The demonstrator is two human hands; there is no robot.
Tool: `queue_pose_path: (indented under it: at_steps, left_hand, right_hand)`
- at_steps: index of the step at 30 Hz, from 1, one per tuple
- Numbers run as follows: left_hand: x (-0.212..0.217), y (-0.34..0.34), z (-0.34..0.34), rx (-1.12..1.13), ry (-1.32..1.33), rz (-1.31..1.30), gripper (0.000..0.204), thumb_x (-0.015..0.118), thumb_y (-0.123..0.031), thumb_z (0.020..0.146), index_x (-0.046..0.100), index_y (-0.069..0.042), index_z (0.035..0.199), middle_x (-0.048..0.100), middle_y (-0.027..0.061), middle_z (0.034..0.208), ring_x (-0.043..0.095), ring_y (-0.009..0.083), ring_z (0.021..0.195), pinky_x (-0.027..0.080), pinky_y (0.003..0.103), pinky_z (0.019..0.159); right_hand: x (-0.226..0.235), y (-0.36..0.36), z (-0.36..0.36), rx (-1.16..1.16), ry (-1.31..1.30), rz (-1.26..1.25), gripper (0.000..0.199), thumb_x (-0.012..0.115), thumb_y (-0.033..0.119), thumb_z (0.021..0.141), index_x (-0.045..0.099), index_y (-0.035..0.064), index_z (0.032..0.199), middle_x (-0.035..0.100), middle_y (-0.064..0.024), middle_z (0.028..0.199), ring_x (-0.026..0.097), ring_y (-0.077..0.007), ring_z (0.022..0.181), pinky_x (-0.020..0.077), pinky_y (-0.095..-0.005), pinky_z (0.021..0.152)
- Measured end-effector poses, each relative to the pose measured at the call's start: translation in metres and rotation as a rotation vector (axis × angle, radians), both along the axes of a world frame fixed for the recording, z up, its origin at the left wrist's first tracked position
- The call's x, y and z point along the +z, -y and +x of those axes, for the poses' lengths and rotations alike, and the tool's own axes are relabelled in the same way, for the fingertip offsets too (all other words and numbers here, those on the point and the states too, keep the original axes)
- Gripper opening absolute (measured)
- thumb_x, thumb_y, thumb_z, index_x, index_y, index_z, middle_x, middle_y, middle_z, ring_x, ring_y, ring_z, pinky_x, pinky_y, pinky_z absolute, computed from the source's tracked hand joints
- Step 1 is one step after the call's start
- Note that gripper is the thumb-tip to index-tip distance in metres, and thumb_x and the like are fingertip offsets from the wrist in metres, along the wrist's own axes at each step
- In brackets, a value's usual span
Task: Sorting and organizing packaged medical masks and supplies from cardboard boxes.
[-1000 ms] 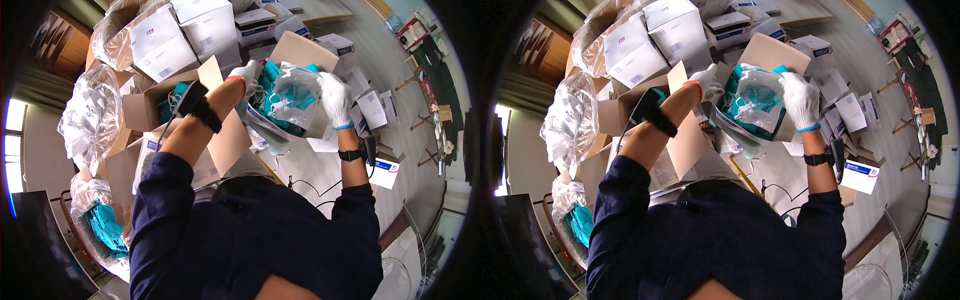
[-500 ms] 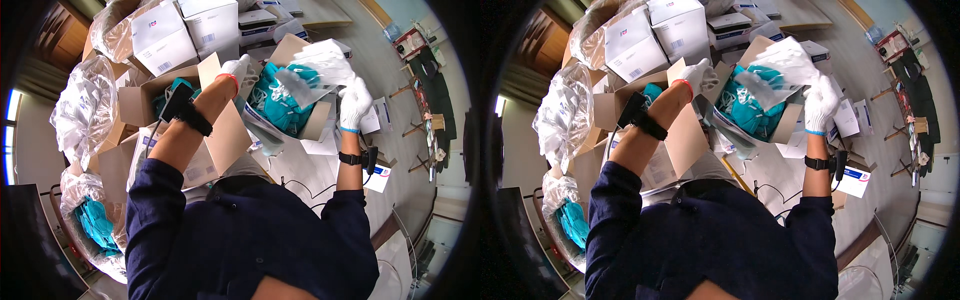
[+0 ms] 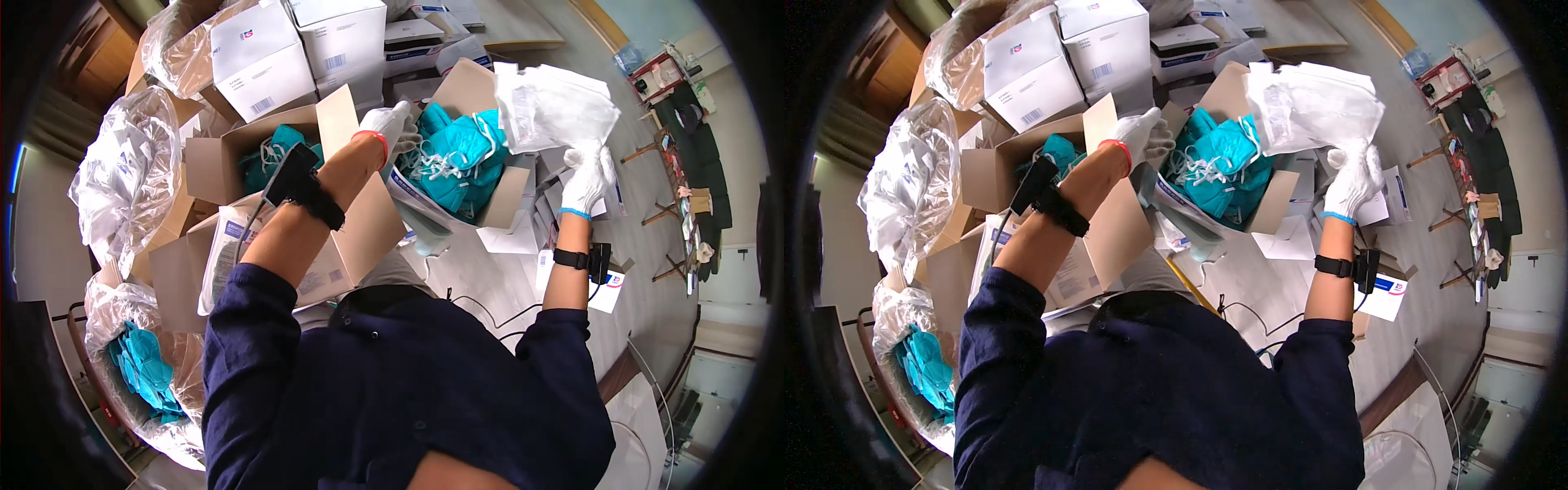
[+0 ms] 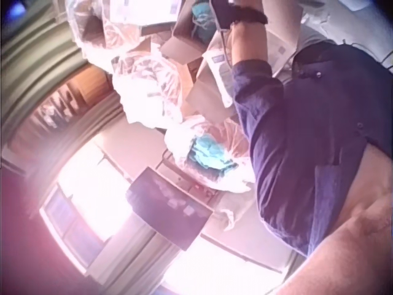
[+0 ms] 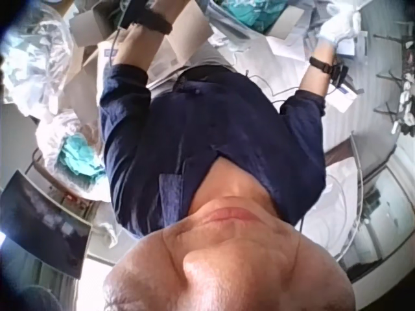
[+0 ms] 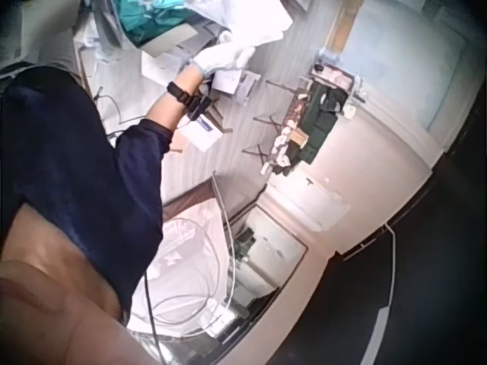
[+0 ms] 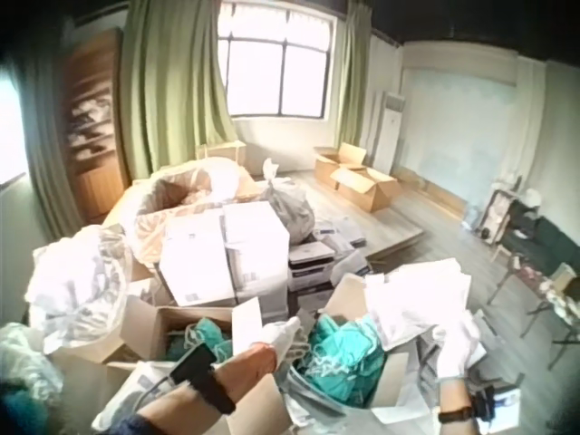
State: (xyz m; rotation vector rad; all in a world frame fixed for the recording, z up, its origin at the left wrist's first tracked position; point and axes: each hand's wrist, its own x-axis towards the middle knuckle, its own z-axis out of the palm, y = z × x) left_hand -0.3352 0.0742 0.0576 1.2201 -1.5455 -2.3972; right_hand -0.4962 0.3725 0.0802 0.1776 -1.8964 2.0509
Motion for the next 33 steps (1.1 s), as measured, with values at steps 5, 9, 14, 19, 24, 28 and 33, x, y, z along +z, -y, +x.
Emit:
queue_pose_path:
  at_steps: [5, 9, 14, 19, 24, 28, 33]
  left_hand:
    - [-0.005, 0.001, 0.004, -0.009, -0.029, 0.025, 0.038, 0.060, -0.035, 0.096, 0.060, 0.000, 0.110, 0.067, 0.0141, 0.102, 0.070, 0.0264, 0.081, 0.056, 0.031, 0.069]
    - [0.000, -0.006, 0.014, -0.256, -0.116, -0.125, 0.028, 0.067, -0.029, 0.091, 0.066, -0.005, 0.106, 0.070, 0.0067, 0.096, 0.068, 0.0160, 0.079, 0.055, 0.028, 0.069]
    - [0.022, -0.038, 0.025, -0.526, -0.261, -0.441, 0.046, 0.074, -0.021, 0.084, 0.062, -0.002, 0.124, 0.071, 0.0074, 0.099, 0.067, 0.0134, 0.079, 0.055, 0.026, 0.071]
    - [0.045, -0.073, 0.032, -0.586, -0.382, -0.877, 0.083, 0.083, -0.029, 0.070, 0.045, -0.003, 0.140, 0.065, 0.0163, 0.117, 0.067, 0.0267, 0.100, 0.053, 0.035, 0.088]
    - [0.055, -0.101, 0.024, -0.313, -0.472, -1.114, 0.093, 0.086, -0.035, 0.062, 0.043, -0.003, 0.138, 0.056, 0.0206, 0.121, 0.059, 0.0378, 0.109, 0.050, 0.041, 0.092]
    - [0.073, -0.106, 0.008, -0.114, -0.356, -1.110, 0.069, 0.073, -0.030, 0.074, 0.046, -0.004, 0.133, 0.056, 0.0228, 0.121, 0.059, 0.0386, 0.108, 0.050, 0.043, 0.090]
    - [0.101, -0.055, -0.006, -0.231, -0.170, -1.260, 0.042, 0.064, -0.023, 0.084, 0.059, -0.011, 0.124, 0.067, 0.0150, 0.110, 0.067, 0.0361, 0.088, 0.053, 0.043, 0.080]
  right_hand:
    - [0.005, -0.014, -0.006, -0.005, 0.110, -0.206, 0.024, 0.062, 0.018, 0.094, 0.063, -0.0043, 0.104, 0.064, -0.0134, 0.095, 0.064, -0.0212, 0.070, 0.0547, -0.0320, 0.058]
    - [-0.027, -0.025, -0.017, 0.348, 0.267, -0.546, 0.017, 0.063, 0.014, 0.090, 0.058, 0.0011, 0.098, 0.055, -0.0130, 0.082, 0.053, -0.0207, 0.063, 0.0488, -0.0339, 0.054]
    - [-0.049, 0.005, -0.001, 0.616, 0.424, -0.838, 0.012, 0.057, 0.025, 0.090, 0.052, 0.0141, 0.092, 0.050, -0.0029, 0.078, 0.046, -0.0158, 0.066, 0.0392, -0.0315, 0.059]
    - [-0.036, 0.054, 0.017, 0.321, 0.806, -0.730, 0.006, 0.055, 0.019, 0.095, 0.057, 0.0160, 0.100, 0.056, 0.0012, 0.079, 0.051, -0.0113, 0.064, 0.0460, -0.0293, 0.055]
    - [-0.017, 0.100, 0.084, 0.606, 0.687, -0.621, 0.019, 0.059, 0.016, 0.095, 0.063, 0.0084, 0.112, 0.066, -0.0011, 0.089, 0.062, -0.0117, 0.074, 0.0505, -0.0234, 0.060]
    - [-0.031, 0.104, 0.090, 0.544, -0.252, 0.462, 0.015, 0.062, 0.012, 0.091, 0.070, 0.0031, 0.100, 0.063, -0.0043, 0.081, 0.057, -0.0109, 0.069, 0.0413, -0.0247, 0.057]
    - [-0.010, 0.120, 0.081, 0.317, -0.502, 0.897, 0.016, 0.057, 0.007, 0.092, 0.067, -0.0013, 0.102, 0.064, -0.0085, 0.093, 0.058, -0.0113, 0.076, 0.0457, -0.0270, 0.062]
